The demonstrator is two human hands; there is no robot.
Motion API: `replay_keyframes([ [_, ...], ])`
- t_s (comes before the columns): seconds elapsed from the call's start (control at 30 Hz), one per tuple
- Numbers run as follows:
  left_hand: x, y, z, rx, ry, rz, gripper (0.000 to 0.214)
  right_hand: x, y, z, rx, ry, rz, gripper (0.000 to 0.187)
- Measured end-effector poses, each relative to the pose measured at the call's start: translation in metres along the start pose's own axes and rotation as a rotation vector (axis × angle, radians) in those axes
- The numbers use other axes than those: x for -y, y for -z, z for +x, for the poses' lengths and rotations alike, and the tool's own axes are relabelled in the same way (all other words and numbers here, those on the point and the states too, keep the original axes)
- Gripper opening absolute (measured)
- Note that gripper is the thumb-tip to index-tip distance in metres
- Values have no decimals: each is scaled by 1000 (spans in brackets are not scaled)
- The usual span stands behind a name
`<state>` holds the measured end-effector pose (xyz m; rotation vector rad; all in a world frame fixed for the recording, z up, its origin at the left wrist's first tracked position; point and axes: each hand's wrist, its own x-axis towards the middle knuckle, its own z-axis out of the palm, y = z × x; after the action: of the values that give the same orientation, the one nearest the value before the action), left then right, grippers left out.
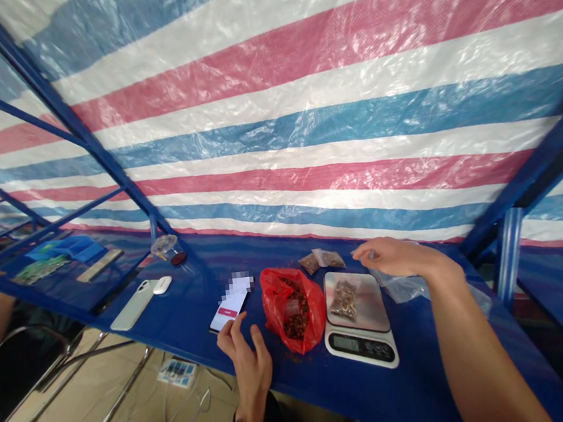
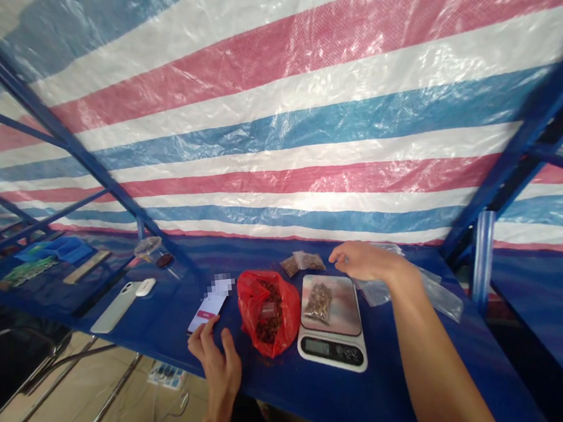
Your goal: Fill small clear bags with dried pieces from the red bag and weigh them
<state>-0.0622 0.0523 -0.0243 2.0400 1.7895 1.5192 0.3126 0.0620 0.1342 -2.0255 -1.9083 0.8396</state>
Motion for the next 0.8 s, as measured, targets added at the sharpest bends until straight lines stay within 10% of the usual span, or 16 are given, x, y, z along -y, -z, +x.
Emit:
replay_keyframes([
  [0.8, -2, 8, 3, -57, -92, -56, 15, 26, -24, 22, 185, 18, -138, 23],
])
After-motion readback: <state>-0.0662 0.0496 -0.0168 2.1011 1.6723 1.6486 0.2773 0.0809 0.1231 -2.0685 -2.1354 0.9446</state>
